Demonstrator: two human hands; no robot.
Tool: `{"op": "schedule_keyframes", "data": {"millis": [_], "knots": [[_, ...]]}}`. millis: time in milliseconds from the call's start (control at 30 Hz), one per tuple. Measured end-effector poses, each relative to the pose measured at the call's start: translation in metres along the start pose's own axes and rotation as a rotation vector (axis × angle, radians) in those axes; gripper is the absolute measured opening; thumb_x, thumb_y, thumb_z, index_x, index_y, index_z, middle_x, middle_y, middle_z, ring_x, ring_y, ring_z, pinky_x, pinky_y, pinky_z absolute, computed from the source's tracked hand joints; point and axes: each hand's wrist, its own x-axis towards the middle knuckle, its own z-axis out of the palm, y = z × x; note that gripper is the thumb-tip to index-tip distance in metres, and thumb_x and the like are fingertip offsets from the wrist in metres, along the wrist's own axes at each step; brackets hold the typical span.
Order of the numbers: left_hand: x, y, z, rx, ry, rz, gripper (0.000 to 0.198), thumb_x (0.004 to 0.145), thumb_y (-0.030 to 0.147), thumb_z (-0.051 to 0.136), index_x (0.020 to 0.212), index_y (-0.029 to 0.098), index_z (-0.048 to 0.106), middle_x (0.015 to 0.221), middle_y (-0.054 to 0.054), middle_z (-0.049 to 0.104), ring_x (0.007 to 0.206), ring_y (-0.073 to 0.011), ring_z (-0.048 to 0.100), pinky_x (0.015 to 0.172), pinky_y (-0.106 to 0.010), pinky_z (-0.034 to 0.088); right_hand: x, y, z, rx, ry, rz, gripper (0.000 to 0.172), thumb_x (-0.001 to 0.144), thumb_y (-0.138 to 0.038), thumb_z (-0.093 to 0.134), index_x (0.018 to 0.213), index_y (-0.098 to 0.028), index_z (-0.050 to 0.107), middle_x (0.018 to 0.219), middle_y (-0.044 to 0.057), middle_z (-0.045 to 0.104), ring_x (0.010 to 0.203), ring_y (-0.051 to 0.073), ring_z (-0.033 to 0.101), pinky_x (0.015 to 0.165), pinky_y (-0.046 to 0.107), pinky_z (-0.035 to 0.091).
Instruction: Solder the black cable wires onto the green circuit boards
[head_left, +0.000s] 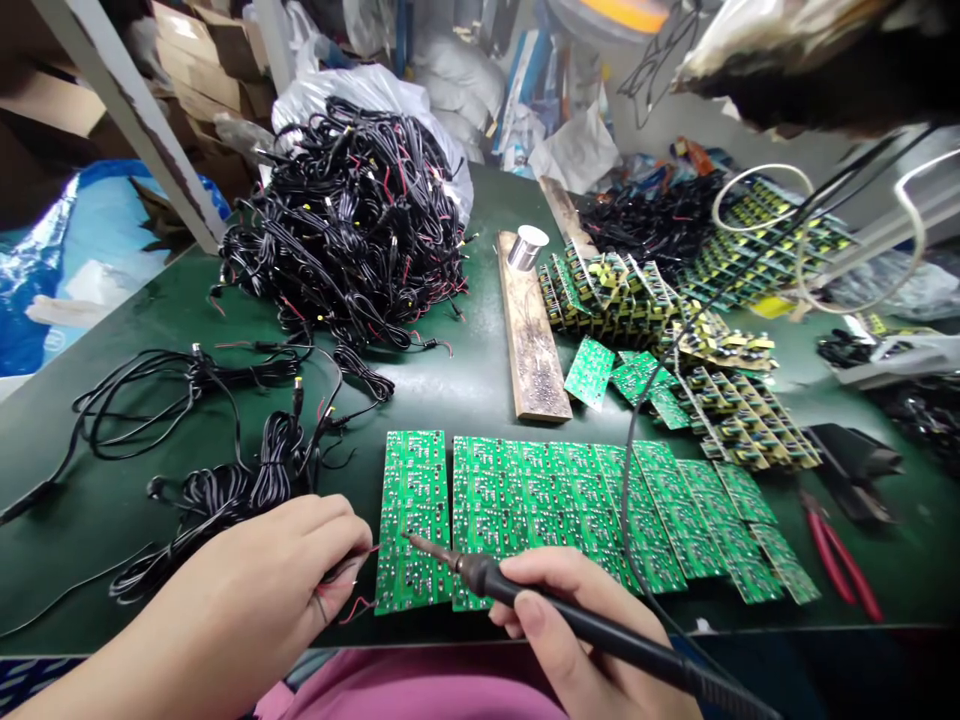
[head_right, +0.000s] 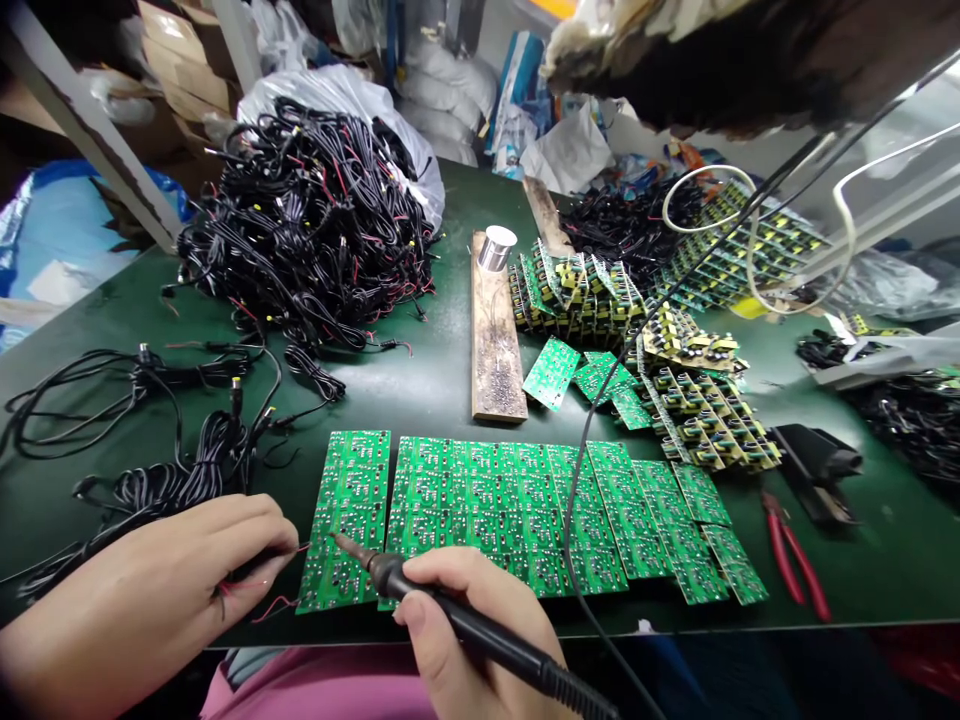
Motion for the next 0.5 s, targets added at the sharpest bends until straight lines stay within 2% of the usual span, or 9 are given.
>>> {"op": "schedule_keyframes", "data": {"millis": [100, 200, 367, 500], "knots": [[0.002, 0.003, -0.004, 0.023, 0.025, -0.014, 0.019, 0.11, 0.03, 0.055, 0.101, 0.029, 0.071, 0.086, 0.001, 0.071, 0.071, -0.0198, 0.068, 0.064, -0.034, 0.047, 0.009, 0.0, -0.002, 0.025, -0.006, -0.119, 0.013, 0.109, -0.029, 0.073, 0.114, -0.035, 0.083, 0.093, -0.002, 0.087, 0.08, 0.015, 0.087, 0.071, 0.018, 0.07], [0.008, 0.008, -0.008, 0.044, 0.041, 0.043, 0.026, 0.109, 0.023, 0.05, 0.09, 0.028, 0.068, 0.079, 0.002, 0.068, 0.065, -0.0189, 0.065, 0.06, -0.033, 0.044, 0.017, 0.0, -0.003, 0.035, -0.021, -0.192, 0.015, 0.109, -0.026, 0.073, 0.114, -0.037, 0.082, 0.09, -0.005, 0.087, 0.075, 0.012, 0.086, 0.072, 0.014, 0.069], [0.016, 0.012, -0.007, 0.094, 0.093, 0.129, 0.028, 0.106, 0.019, 0.052, 0.088, 0.027, 0.071, 0.082, 0.0, 0.071, 0.069, -0.0198, 0.069, 0.064, -0.033, 0.049, 0.015, 0.002, 0.0, 0.053, -0.021, -0.165, 0.017, 0.107, -0.024, 0.074, 0.114, -0.038, 0.082, 0.089, -0.007, 0.087, 0.075, 0.012, 0.086, 0.069, 0.012, 0.067], [0.019, 0.013, -0.005, 0.122, 0.085, 0.149, 0.029, 0.105, 0.017, 0.051, 0.086, 0.026, 0.071, 0.081, 0.0, 0.07, 0.068, -0.0201, 0.069, 0.063, -0.034, 0.049, 0.01, 0.004, 0.003, 0.039, -0.051, -0.07, 0.014, 0.107, -0.028, 0.074, 0.113, -0.036, 0.084, 0.089, -0.004, 0.087, 0.078, 0.014, 0.087, 0.069, 0.016, 0.068]]}}
